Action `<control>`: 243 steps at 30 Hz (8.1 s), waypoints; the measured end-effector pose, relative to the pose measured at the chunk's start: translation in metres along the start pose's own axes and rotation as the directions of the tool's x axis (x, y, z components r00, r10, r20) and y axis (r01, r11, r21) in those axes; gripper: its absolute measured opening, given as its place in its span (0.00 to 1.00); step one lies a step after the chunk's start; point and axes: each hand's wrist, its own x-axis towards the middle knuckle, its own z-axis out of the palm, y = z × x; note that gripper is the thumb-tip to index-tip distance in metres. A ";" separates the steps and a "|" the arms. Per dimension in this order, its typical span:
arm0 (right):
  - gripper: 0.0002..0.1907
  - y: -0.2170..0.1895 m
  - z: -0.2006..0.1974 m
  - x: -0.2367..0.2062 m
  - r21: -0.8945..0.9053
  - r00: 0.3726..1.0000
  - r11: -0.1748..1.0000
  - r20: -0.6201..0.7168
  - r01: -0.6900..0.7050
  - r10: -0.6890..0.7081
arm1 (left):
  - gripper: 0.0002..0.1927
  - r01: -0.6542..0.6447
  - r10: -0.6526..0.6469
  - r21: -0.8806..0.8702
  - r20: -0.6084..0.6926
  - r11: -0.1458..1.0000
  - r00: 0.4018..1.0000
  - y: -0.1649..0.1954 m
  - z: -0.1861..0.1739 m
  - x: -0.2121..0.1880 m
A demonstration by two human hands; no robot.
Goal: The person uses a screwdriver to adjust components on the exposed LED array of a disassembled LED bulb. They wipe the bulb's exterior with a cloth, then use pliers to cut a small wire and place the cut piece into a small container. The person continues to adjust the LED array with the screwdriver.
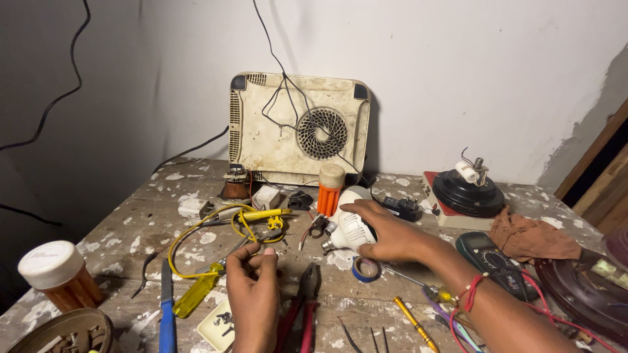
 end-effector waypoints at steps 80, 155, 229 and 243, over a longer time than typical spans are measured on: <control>0.18 0.003 0.037 -0.169 0.044 0.896 0.899 -0.064 -0.437 0.439 | 0.19 -0.375 0.047 0.742 0.423 0.556 0.905 0.058 0.011 -0.063; 0.08 -0.063 0.095 0.051 0.525 0.800 0.842 -0.556 0.127 0.226 | 0.12 -0.513 0.208 0.793 0.469 0.328 0.858 0.024 0.006 -0.066; 0.08 -0.115 0.137 -0.017 0.667 0.865 0.678 -0.494 0.309 0.092 | 0.47 -0.343 0.166 0.894 0.306 0.287 0.937 0.081 -0.116 -0.061; 0.06 -0.116 0.123 -0.020 0.341 0.782 0.935 -0.608 0.099 0.139 | 0.39 -0.228 0.206 0.921 0.169 0.315 0.964 0.069 -0.118 -0.055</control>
